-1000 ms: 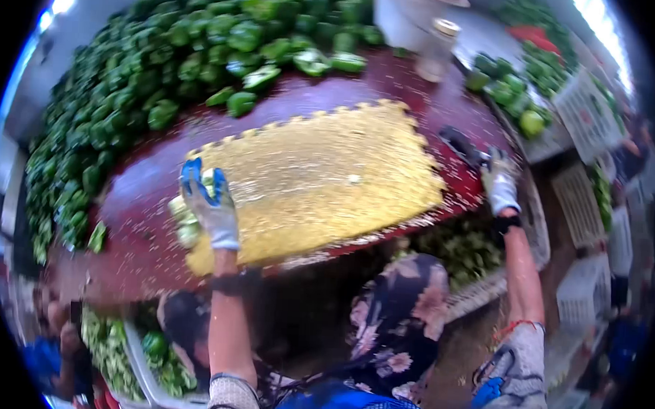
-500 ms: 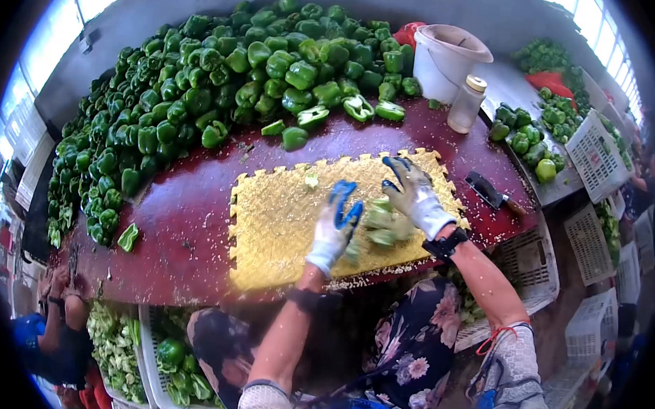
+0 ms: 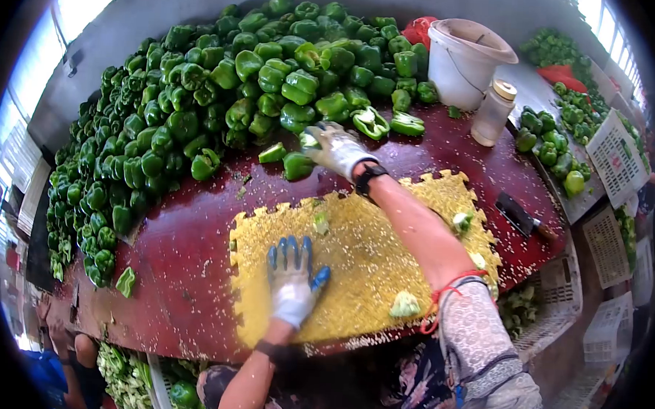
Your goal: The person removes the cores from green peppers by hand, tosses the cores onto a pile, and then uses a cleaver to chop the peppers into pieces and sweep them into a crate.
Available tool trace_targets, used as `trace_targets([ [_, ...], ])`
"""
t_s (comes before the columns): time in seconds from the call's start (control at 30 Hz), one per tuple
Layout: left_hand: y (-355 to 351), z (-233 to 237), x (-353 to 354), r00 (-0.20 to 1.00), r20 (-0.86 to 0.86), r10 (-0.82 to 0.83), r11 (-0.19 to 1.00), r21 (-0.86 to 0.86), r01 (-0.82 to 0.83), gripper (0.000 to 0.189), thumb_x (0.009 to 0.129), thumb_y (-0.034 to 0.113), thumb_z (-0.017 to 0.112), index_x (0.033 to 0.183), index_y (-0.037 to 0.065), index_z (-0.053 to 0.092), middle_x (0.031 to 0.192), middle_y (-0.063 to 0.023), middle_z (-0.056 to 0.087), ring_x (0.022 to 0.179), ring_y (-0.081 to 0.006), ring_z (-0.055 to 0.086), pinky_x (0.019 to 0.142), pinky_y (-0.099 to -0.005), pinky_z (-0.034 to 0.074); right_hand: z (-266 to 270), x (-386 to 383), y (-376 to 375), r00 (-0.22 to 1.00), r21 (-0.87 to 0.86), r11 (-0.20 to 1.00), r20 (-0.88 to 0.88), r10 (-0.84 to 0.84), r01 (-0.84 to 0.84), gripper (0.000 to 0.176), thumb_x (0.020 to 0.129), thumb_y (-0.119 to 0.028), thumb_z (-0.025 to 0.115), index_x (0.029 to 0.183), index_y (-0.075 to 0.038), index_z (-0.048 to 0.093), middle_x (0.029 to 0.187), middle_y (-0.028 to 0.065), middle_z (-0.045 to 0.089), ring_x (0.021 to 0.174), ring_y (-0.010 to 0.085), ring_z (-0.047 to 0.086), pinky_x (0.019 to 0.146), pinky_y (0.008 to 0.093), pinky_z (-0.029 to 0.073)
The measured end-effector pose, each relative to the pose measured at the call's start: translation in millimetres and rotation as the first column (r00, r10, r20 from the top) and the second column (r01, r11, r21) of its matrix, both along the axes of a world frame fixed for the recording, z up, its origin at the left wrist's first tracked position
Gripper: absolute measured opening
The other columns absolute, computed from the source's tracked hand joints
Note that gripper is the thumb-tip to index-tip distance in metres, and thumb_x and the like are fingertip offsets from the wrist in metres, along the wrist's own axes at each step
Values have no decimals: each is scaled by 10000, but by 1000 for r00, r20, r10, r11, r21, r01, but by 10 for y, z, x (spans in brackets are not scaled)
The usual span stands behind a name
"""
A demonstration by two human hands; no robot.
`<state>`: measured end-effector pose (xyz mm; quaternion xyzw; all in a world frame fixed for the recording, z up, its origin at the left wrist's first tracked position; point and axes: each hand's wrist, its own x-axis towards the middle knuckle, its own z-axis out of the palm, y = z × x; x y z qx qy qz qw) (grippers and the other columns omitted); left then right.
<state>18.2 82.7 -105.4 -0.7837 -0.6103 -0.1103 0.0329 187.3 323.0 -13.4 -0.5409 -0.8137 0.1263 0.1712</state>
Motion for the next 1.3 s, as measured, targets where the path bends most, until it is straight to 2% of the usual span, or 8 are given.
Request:
trace_targets([
  [0.3, 21, 74, 20, 1000, 11, -10, 999, -34, 11, 749, 917, 474, 565, 1528, 118, 318, 1546, -200, 308, 1458, -361, 224, 1206, -526, 93, -203, -528, 8, 837, -51, 963, 485, 255, -264, 594, 955, -565, 482, 1418, -194, 516, 1518, 106, 421, 1407, 322, 361, 1150, 455, 340],
  [0.37, 18, 88, 31, 1000, 0, 0, 999, -43, 0, 738, 916, 460, 574, 1522, 116, 330, 1546, -200, 308, 1463, -359, 217, 1209, -521, 95, 141, -246, -348, 934, -197, 942, 181, 308, -272, 631, 952, -561, 499, 1429, -148, 494, 1514, 135, 417, 1386, 306, 400, 1144, 456, 345],
  [0.43, 10, 149, 53, 1000, 12, 2, 998, -60, -1, 734, 920, 455, 571, 1523, 115, 326, 1545, -197, 310, 1464, -359, 214, 1211, -518, 92, 150, 82, -165, 982, -32, 997, -176, 62, -68, 644, 937, -543, 537, 1387, -82, 522, 1422, 181, 505, 1308, 336, 485, 1116, 436, 375],
  [0.6, 23, 152, 48, 1000, -12, 13, 998, -68, -14, 737, 922, 456, 566, 1525, 112, 319, 1549, -199, 302, 1469, -354, 205, 1213, -516, 84, -23, 1238, 608, 807, 94, 808, 58, -588, 582, 709, 917, -576, 519, 1498, -190, 393, 1600, 135, 269, 1496, 359, 158, 1174, 558, 220],
  [0.97, 18, 137, 50, 1000, -9, 0, 1000, -26, 0, 737, 915, 455, 576, 1521, 117, 328, 1543, -201, 313, 1459, -353, 232, 1211, -512, 89, -78, 330, -301, 972, -170, 970, 130, 195, -172, 711, 894, -595, 554, 1473, -199, 434, 1552, 193, 335, 1457, 346, 279, 1187, 453, 254],
  [1.03, 10, 100, 45, 1000, -22, 3, 1000, -30, -4, 738, 915, 455, 575, 1522, 117, 327, 1545, -198, 311, 1459, -352, 233, 1211, -513, 91, -129, 359, -142, 932, -289, 931, -343, 116, -222, 685, 895, -594, 558, 1395, -128, 518, 1465, 212, 455, 1365, 357, 430, 1122, 427, 367],
  [1.17, 44, 159, 51, 1000, -18, 20, 998, -57, -21, 740, 911, 451, 587, 1519, 115, 334, 1547, -196, 311, 1464, -354, 217, 1210, -518, 98, 36, 414, 249, 978, -115, 982, -127, -166, 151, 669, 936, -481, 523, 1454, -68, 432, 1437, 211, 485, 1328, 337, 476, 1127, 403, 363],
  [1.3, 38, 156, 35, 1000, -10, 12, 997, -73, -13, 742, 907, 451, 593, 1518, 115, 339, 1547, -193, 310, 1462, -365, 217, 1209, -517, 99, 44, 203, 386, 977, -127, 992, -212, -21, -6, 674, 893, -497, 569, 1381, -38, 498, 1387, 213, 530, 1298, 356, 492, 1089, 426, 392],
])
